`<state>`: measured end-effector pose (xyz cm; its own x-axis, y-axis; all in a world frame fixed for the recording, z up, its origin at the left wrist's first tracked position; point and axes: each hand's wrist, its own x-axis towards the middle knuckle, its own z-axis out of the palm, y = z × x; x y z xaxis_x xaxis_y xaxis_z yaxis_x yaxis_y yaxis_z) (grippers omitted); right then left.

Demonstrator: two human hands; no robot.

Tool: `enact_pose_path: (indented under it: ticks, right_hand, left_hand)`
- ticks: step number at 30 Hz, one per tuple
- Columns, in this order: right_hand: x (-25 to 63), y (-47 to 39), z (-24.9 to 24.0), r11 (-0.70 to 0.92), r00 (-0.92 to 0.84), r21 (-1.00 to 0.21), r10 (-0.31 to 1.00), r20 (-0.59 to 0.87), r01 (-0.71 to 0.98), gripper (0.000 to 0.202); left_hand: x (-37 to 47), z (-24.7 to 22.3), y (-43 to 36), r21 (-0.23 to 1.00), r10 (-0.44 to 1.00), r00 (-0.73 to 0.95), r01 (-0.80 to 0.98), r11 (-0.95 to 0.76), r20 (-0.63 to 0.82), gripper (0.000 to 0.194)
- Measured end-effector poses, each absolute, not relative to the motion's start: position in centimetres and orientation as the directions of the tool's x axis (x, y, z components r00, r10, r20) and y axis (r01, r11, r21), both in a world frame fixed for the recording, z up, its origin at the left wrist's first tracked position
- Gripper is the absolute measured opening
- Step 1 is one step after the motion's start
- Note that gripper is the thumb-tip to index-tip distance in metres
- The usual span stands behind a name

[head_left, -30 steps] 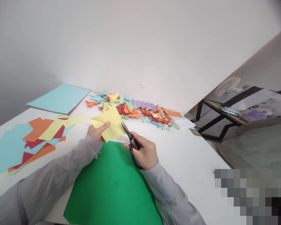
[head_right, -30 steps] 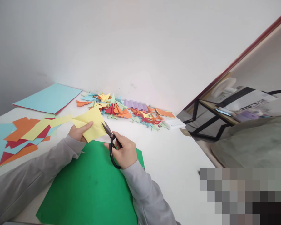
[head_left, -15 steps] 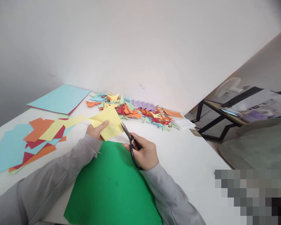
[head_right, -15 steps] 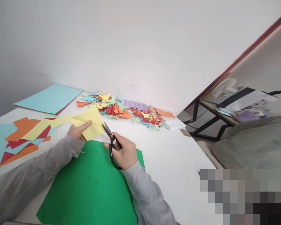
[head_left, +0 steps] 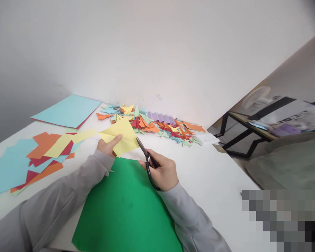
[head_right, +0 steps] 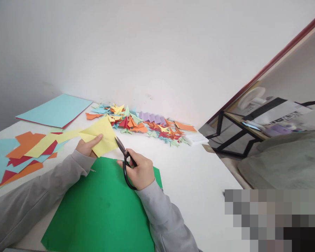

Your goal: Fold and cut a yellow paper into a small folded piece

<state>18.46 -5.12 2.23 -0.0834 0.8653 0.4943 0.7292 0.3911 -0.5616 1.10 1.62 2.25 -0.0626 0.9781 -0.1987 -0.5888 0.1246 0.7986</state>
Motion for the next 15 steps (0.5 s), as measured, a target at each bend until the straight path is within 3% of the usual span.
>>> enact_pose_path:
  ticks: [15]
  right_hand:
    - [18.43, -5.25, 2.39, 0.396, -0.085, -0.550, 0.859, 0.505, 0.735, 0.041]
  left_hand:
    - [1.41, 2.51, 1.58, 0.774, 0.974, -0.100, -0.626, 0.098, -0.204, 0.024]
